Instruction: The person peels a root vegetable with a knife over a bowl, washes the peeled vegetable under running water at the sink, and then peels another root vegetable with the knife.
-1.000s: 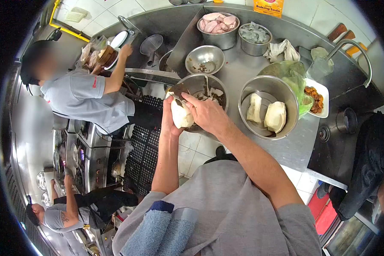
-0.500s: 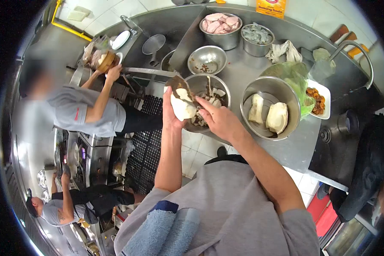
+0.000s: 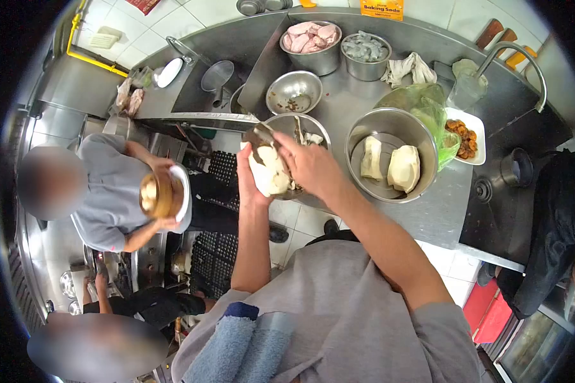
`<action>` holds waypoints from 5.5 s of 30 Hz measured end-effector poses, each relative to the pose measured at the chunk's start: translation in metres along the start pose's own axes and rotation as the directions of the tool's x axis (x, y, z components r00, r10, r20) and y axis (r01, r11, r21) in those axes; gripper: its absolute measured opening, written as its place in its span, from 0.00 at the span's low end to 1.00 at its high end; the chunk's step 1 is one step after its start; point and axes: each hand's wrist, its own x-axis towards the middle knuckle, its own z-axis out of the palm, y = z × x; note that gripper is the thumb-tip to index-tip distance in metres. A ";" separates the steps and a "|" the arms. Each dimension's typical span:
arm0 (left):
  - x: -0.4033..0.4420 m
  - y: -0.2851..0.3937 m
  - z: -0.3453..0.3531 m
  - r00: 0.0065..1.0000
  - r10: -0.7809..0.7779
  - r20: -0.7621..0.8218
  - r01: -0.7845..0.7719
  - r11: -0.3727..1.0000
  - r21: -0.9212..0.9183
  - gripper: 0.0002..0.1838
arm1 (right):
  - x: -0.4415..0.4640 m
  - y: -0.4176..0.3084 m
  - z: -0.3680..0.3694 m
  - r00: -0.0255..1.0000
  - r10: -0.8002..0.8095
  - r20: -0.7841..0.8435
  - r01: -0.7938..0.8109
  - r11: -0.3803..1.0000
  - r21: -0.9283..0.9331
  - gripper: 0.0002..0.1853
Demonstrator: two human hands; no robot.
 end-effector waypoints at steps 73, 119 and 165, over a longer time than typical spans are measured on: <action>-0.002 0.018 -0.006 0.978 0.187 -0.094 -0.195 0.978 -0.080 0.19 | 0.022 -0.005 -0.028 0.898 -0.198 0.394 0.201 0.979 0.033 0.23; -0.009 0.000 0.004 0.978 0.190 -0.088 -0.180 0.978 0.104 0.16 | 0.031 -0.004 -0.006 0.990 -0.065 0.128 0.076 0.993 -0.086 0.23; -0.015 0.015 -0.013 0.979 0.182 -0.093 -0.161 0.967 0.199 0.31 | 0.031 0.008 -0.001 0.826 0.368 0.427 -0.526 0.775 0.350 0.27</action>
